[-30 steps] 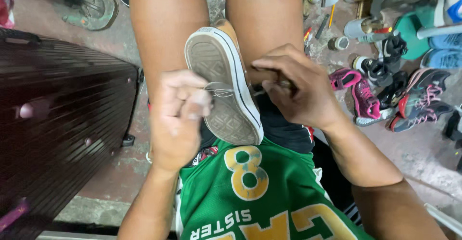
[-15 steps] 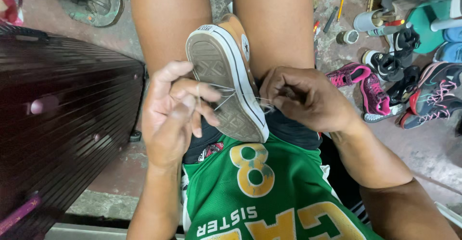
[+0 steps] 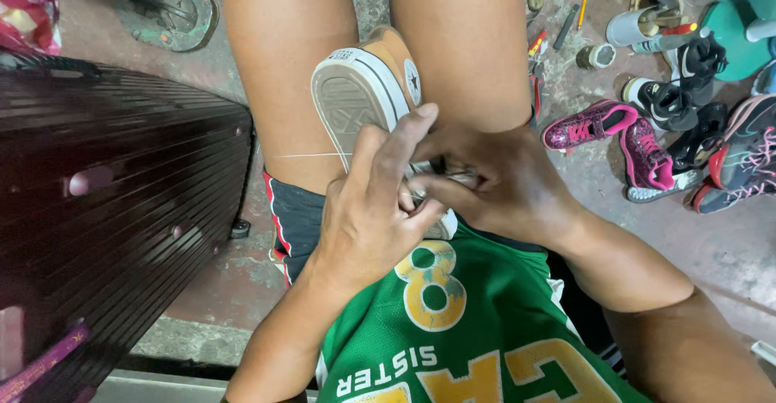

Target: The person is repairing a shoe by hand-stitching the sole to the upper. They use a needle and white thread, repeatedly pushing the needle through the sole and pulling the thread tight to secure the bond.

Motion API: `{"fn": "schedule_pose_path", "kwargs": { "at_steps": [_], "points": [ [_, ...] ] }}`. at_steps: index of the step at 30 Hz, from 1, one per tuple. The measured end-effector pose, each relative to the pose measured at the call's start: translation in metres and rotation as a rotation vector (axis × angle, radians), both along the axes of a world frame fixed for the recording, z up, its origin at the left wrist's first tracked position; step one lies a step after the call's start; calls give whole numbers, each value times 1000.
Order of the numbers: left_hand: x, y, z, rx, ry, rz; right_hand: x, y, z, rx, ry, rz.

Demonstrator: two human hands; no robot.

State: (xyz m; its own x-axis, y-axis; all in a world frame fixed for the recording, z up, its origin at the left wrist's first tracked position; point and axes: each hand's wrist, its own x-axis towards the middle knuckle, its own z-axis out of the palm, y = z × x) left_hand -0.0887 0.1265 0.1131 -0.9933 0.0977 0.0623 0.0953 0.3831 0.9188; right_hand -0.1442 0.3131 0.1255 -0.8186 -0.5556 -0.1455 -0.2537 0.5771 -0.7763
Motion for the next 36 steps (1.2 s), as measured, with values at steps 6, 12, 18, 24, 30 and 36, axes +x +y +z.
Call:
{"fn": "schedule_pose_path", "kwargs": {
  "at_steps": [6, 12, 18, 24, 30, 36],
  "points": [
    [0, 5, 1, -13, -22, -5, -23, 5, 1, 70, 397, 86],
    [-2, 1, 0, 3, -55, -3, -52, 72, -10, 184, 634, -72],
    [0, -5, -2, 171, 24, 44, -77, 89, -12, 423, 667, -241],
    [0, -3, 1, 185, -12, 68, -6, 40, -12, 296, 384, 23],
    [1, -10, 6, 127, 125, 107, 9, 16, -18, -89, 213, 34],
    [25, -49, -7, -203, 5, 239, 6, 18, -13, -614, -387, -291]
  ]
}}
